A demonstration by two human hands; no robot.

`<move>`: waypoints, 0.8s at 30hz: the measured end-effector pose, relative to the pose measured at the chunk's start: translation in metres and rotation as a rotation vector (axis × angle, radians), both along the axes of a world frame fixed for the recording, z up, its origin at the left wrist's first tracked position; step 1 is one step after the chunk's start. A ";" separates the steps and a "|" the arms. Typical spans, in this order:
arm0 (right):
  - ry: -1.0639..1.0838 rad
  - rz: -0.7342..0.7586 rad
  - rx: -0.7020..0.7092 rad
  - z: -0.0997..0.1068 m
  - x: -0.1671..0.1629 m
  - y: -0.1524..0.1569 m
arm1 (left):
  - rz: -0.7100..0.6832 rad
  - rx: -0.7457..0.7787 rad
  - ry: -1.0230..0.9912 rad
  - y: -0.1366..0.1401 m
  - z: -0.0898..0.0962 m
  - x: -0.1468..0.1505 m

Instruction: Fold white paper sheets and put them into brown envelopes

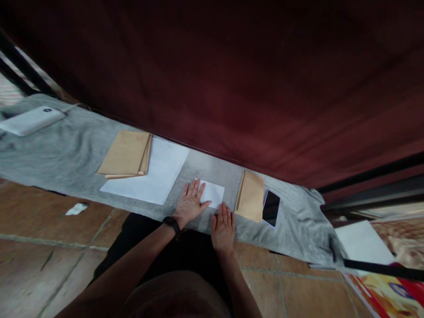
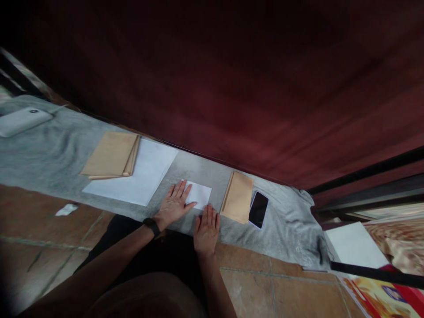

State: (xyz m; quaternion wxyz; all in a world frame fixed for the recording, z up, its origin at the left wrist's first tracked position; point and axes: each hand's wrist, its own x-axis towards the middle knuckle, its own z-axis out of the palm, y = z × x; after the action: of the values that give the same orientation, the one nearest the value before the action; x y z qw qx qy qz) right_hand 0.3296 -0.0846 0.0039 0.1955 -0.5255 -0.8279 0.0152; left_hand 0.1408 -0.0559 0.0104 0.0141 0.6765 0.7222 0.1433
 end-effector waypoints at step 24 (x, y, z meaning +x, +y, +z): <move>0.391 -0.178 -0.348 0.012 -0.010 0.065 | -0.005 0.036 -0.048 -0.005 0.000 0.000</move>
State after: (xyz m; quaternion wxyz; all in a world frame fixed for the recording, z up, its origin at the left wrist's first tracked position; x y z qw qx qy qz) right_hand 0.3198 -0.0194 0.0156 0.2589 -0.6088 -0.7100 0.2412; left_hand 0.1409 -0.0605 0.0099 0.0196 0.6750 0.7171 0.1726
